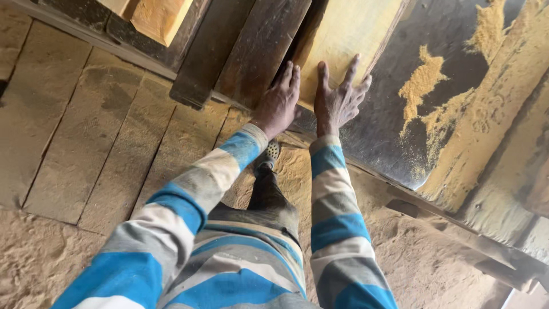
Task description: The person handles pieces of wood on a workbench by hand, turning them over and moving them to different positions before stacking them on a pile.
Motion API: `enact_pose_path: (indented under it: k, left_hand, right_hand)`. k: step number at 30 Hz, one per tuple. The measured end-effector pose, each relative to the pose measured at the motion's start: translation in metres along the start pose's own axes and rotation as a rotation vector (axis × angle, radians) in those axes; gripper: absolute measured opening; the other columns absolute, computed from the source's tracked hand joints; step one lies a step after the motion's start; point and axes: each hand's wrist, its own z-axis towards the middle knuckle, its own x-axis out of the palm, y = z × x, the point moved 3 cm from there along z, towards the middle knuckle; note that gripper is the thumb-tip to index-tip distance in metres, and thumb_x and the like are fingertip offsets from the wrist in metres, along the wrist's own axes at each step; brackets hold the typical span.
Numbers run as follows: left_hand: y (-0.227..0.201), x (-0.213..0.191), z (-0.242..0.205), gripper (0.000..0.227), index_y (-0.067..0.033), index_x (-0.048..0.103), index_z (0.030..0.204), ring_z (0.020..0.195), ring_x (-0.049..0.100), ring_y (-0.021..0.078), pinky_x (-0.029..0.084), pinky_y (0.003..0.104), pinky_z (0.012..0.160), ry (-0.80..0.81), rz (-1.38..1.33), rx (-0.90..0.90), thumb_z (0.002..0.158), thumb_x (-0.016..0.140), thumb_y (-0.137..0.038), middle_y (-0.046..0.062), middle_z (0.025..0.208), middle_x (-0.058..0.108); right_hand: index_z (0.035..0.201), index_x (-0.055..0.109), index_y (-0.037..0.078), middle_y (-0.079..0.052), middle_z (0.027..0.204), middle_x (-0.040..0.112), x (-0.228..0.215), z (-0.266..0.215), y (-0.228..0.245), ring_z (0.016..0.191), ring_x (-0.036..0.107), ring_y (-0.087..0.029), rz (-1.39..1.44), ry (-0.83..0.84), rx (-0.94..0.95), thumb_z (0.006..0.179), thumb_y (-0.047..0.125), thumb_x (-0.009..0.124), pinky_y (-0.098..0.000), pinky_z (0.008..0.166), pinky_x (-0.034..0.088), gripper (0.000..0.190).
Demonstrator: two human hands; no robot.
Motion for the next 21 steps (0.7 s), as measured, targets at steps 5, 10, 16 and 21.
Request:
enact_pose_path:
  k: [5, 10, 16, 21]
  left_hand:
    - [-0.003, 0.001, 0.016, 0.063, 0.0118, 0.030, 0.153, 0.124, 0.064, 0.0407, 0.060, 0.036, 0.094, -0.129, 0.070, 0.060, 0.098, 0.058, 0.000, 0.036, 0.158, 0.032]
    - [0.000, -0.001, 0.027, 0.062, 0.0137, 0.031, 0.152, 0.121, 0.065, 0.0422, 0.061, 0.036, 0.093, -0.094, 0.068, 0.065, 0.096, 0.056, 0.004, 0.038, 0.157, 0.033]
    - [-0.006, -0.011, 0.059, 0.059, 0.0136, 0.034, 0.151, 0.120, 0.065, 0.0432, 0.059, 0.041, 0.094, -0.102, 0.046, 0.052, 0.096, 0.054, 0.004, 0.037, 0.156, 0.034]
    - [-0.003, -0.005, 0.095, 0.059, 0.0144, 0.033, 0.151, 0.120, 0.065, 0.0439, 0.060, 0.040, 0.095, -0.142, 0.056, 0.065, 0.096, 0.054, 0.006, 0.038, 0.156, 0.034]
  right_hand:
    - [0.161, 0.032, 0.039, -0.026, 0.165, 0.029, -0.002, 0.005, 0.008, 0.142, 0.048, -0.041, 0.040, -0.047, 0.090, 0.087, 0.084, 0.055, -0.0604, 0.099, 0.050, 0.090]
    - [0.160, 0.035, 0.038, -0.027, 0.162, 0.030, 0.005, 0.016, 0.007, 0.143, 0.045, -0.043, 0.043, -0.090, 0.076, 0.086, 0.084, 0.058, -0.0635, 0.097, 0.048, 0.089]
    - [0.160, 0.036, 0.039, -0.027, 0.161, 0.032, 0.013, 0.051, 0.012, 0.143, 0.047, -0.042, 0.033, -0.101, 0.075, 0.086, 0.086, 0.055, -0.0640, 0.100, 0.047, 0.090]
    - [0.160, 0.033, 0.039, -0.029, 0.163, 0.031, 0.026, 0.088, 0.011, 0.136, 0.054, -0.040, 0.071, -0.086, 0.084, 0.083, 0.088, 0.051, -0.0585, 0.094, 0.055, 0.094]
